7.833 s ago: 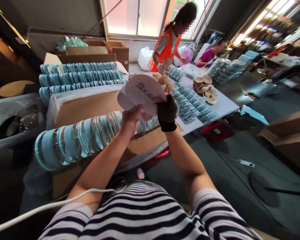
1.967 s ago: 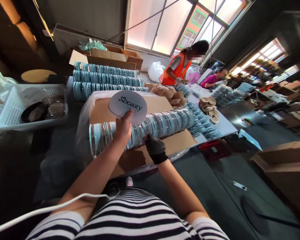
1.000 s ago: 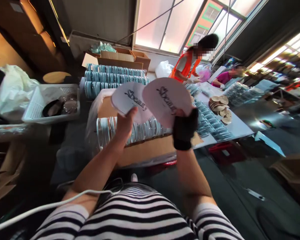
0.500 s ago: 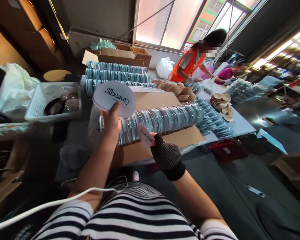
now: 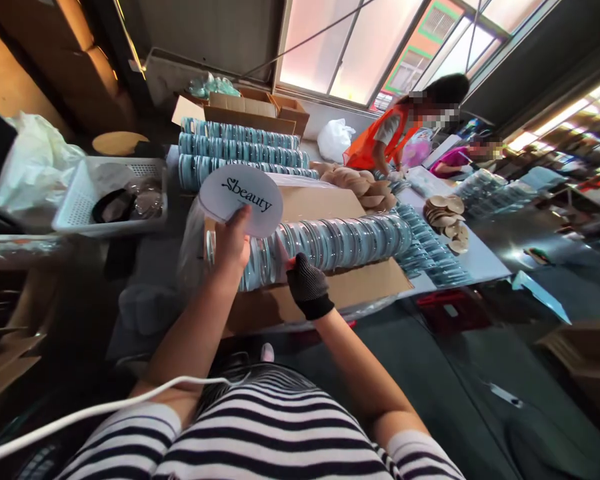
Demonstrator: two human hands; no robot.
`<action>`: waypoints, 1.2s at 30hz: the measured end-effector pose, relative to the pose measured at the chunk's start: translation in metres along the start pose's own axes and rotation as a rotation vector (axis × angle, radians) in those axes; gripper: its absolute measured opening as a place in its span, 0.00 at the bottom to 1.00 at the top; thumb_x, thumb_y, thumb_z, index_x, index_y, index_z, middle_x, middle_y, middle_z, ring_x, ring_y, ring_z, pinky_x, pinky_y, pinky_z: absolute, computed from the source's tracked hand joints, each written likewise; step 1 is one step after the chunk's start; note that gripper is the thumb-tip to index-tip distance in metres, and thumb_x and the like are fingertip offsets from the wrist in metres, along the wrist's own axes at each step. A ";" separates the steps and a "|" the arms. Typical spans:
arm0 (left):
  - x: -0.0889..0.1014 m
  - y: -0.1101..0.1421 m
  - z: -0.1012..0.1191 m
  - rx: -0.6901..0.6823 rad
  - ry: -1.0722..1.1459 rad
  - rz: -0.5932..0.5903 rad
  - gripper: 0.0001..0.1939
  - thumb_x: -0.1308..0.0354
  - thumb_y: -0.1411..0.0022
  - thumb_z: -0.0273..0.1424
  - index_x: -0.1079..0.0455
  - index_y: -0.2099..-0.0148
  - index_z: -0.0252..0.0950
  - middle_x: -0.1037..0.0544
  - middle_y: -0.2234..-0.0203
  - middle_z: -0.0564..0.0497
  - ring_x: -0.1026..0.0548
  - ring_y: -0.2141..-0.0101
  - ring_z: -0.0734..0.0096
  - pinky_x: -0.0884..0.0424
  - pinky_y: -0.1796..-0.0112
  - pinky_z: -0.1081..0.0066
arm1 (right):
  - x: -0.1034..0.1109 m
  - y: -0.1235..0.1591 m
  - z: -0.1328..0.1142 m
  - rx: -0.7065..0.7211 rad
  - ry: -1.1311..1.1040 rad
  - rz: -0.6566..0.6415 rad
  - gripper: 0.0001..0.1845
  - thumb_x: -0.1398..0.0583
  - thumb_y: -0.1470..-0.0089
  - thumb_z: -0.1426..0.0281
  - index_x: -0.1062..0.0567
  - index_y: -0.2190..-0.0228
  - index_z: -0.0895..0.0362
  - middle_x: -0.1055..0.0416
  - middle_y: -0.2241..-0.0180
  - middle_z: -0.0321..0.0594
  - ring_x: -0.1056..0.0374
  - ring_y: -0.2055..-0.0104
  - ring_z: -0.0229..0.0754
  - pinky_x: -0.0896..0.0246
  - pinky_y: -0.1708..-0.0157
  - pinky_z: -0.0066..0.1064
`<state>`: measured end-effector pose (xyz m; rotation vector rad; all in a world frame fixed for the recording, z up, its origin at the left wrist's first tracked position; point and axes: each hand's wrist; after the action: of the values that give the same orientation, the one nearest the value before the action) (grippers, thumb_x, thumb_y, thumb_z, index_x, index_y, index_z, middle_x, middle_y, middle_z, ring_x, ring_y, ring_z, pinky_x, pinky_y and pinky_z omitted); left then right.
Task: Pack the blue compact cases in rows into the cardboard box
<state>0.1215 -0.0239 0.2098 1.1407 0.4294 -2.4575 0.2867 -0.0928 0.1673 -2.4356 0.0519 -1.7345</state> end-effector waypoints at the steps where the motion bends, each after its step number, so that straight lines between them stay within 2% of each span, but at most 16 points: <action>1: 0.000 0.000 0.000 0.009 0.008 -0.004 0.26 0.26 0.61 0.28 0.25 0.56 0.38 0.19 0.55 0.47 0.26 0.47 0.56 0.30 0.45 0.55 | -0.007 -0.003 0.002 0.015 -0.019 0.025 0.16 0.50 0.34 0.64 0.27 0.55 0.57 0.21 0.61 0.45 0.24 0.60 0.45 0.39 0.64 0.28; 5: 0.002 -0.001 0.000 0.063 -0.004 0.004 0.23 0.28 0.57 0.26 0.25 0.55 0.38 0.19 0.54 0.47 0.26 0.46 0.57 0.29 0.45 0.56 | -0.027 -0.009 0.004 0.059 -0.014 0.055 0.19 0.53 0.33 0.65 0.25 0.56 0.57 0.21 0.60 0.49 0.24 0.58 0.46 0.37 0.60 0.30; 9: 0.006 -0.005 0.000 0.102 0.013 0.044 0.19 0.29 0.53 0.25 0.25 0.57 0.37 0.19 0.54 0.47 0.26 0.45 0.59 0.29 0.45 0.56 | -0.016 -0.010 -0.005 0.055 0.053 -0.071 0.20 0.54 0.33 0.65 0.25 0.58 0.58 0.22 0.66 0.51 0.25 0.64 0.48 0.36 0.61 0.35; 12: 0.008 -0.008 0.000 0.118 0.019 0.011 0.18 0.29 0.52 0.26 0.25 0.56 0.39 0.20 0.53 0.48 0.28 0.43 0.58 0.30 0.44 0.55 | -0.002 -0.010 -0.007 0.045 -0.219 -0.277 0.17 0.50 0.37 0.67 0.26 0.54 0.58 0.23 0.67 0.50 0.27 0.67 0.44 0.34 0.63 0.36; 15: 0.006 -0.005 -0.002 0.080 0.000 0.014 0.21 0.28 0.54 0.28 0.25 0.56 0.39 0.19 0.54 0.48 0.28 0.43 0.57 0.30 0.44 0.56 | 0.007 -0.007 0.004 0.057 -0.623 -0.570 0.23 0.51 0.39 0.64 0.31 0.46 0.58 0.28 0.77 0.38 0.34 0.79 0.39 0.35 0.75 0.31; 17: 0.003 -0.001 -0.005 0.030 -0.033 0.009 0.24 0.26 0.57 0.30 0.25 0.56 0.38 0.19 0.55 0.47 0.27 0.45 0.57 0.29 0.45 0.57 | 0.014 -0.011 0.014 0.050 -0.821 -0.679 0.27 0.52 0.39 0.60 0.34 0.43 0.60 0.33 0.82 0.33 0.39 0.83 0.38 0.39 0.81 0.29; 18: 0.002 0.001 -0.007 0.002 -0.056 0.000 0.25 0.25 0.59 0.31 0.25 0.56 0.37 0.19 0.56 0.47 0.26 0.46 0.56 0.29 0.45 0.57 | 0.019 -0.016 0.018 0.043 -0.873 -0.648 0.29 0.51 0.39 0.58 0.33 0.44 0.61 0.34 0.83 0.33 0.39 0.84 0.38 0.40 0.82 0.28; 19: 0.001 0.003 -0.010 -0.023 -0.083 -0.012 0.26 0.24 0.60 0.32 0.25 0.56 0.37 0.19 0.56 0.47 0.25 0.47 0.57 0.29 0.46 0.58 | 0.025 -0.025 0.020 0.046 -0.881 -0.541 0.30 0.49 0.40 0.56 0.32 0.44 0.62 0.32 0.81 0.35 0.37 0.82 0.38 0.38 0.81 0.29; 20: 0.001 0.005 -0.012 -0.042 -0.112 -0.026 0.27 0.24 0.61 0.34 0.25 0.56 0.37 0.18 0.57 0.47 0.25 0.48 0.57 0.29 0.46 0.59 | 0.032 -0.035 0.021 0.067 -0.844 -0.371 0.31 0.47 0.41 0.56 0.33 0.43 0.62 0.28 0.77 0.38 0.33 0.78 0.39 0.35 0.78 0.29; 22: 0.001 0.007 -0.016 -0.062 -0.177 -0.049 0.26 0.24 0.60 0.36 0.25 0.57 0.36 0.18 0.59 0.47 0.24 0.49 0.57 0.29 0.46 0.61 | 0.044 -0.060 0.018 0.155 -0.724 0.005 0.33 0.46 0.40 0.57 0.39 0.38 0.60 0.23 0.60 0.48 0.26 0.63 0.43 0.28 0.65 0.33; 24: 0.003 0.007 -0.019 -0.070 -0.234 -0.060 0.24 0.25 0.59 0.37 0.24 0.58 0.36 0.18 0.60 0.47 0.24 0.49 0.58 0.29 0.46 0.62 | 0.051 -0.079 0.010 0.285 -0.591 0.224 0.36 0.48 0.39 0.59 0.47 0.34 0.59 0.33 0.42 0.54 0.31 0.44 0.46 0.30 0.49 0.40; 26: 0.006 0.005 -0.021 -0.084 -0.262 -0.058 0.23 0.26 0.57 0.36 0.24 0.58 0.35 0.18 0.61 0.47 0.24 0.49 0.58 0.28 0.46 0.62 | 0.052 -0.083 -0.002 0.414 -0.429 0.302 0.37 0.48 0.39 0.60 0.47 0.34 0.63 0.43 0.35 0.57 0.43 0.34 0.50 0.39 0.39 0.45; 29: 0.007 0.002 -0.023 -0.089 -0.252 -0.039 0.19 0.27 0.56 0.32 0.24 0.60 0.36 0.18 0.62 0.48 0.22 0.51 0.60 0.27 0.47 0.63 | 0.044 -0.067 -0.022 0.519 -0.238 0.421 0.35 0.47 0.39 0.62 0.44 0.35 0.65 0.48 0.33 0.57 0.54 0.29 0.53 0.49 0.34 0.50; 32: 0.004 0.001 -0.026 -0.055 -0.216 -0.024 0.18 0.28 0.55 0.30 0.24 0.59 0.35 0.18 0.62 0.48 0.21 0.55 0.60 0.25 0.50 0.62 | 0.035 -0.063 -0.040 0.484 -0.227 0.447 0.32 0.49 0.38 0.65 0.44 0.35 0.59 0.42 0.35 0.51 0.46 0.32 0.52 0.43 0.36 0.49; 34: 0.002 0.000 -0.025 -0.043 -0.204 -0.027 0.20 0.28 0.55 0.31 0.24 0.58 0.34 0.18 0.61 0.47 0.21 0.55 0.59 0.25 0.50 0.62 | 0.034 -0.078 -0.046 0.376 -0.287 0.388 0.34 0.52 0.39 0.69 0.48 0.33 0.59 0.37 0.38 0.52 0.37 0.39 0.50 0.37 0.41 0.45; 36: 0.001 -0.001 -0.018 -0.030 -0.169 -0.041 0.23 0.26 0.57 0.32 0.25 0.56 0.35 0.18 0.59 0.46 0.22 0.52 0.58 0.26 0.49 0.61 | 0.040 -0.092 -0.043 0.225 -0.333 0.376 0.37 0.55 0.41 0.72 0.55 0.31 0.63 0.36 0.40 0.55 0.33 0.43 0.47 0.34 0.45 0.41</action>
<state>0.1320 -0.0156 0.1980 0.9121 0.4419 -2.5484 0.2534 -0.0109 0.2315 -2.3278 0.2446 -1.1055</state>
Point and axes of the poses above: each hand's wrist, its own y-axis away from the middle knuckle, its own x-axis out of the back of the hand, z = x × y
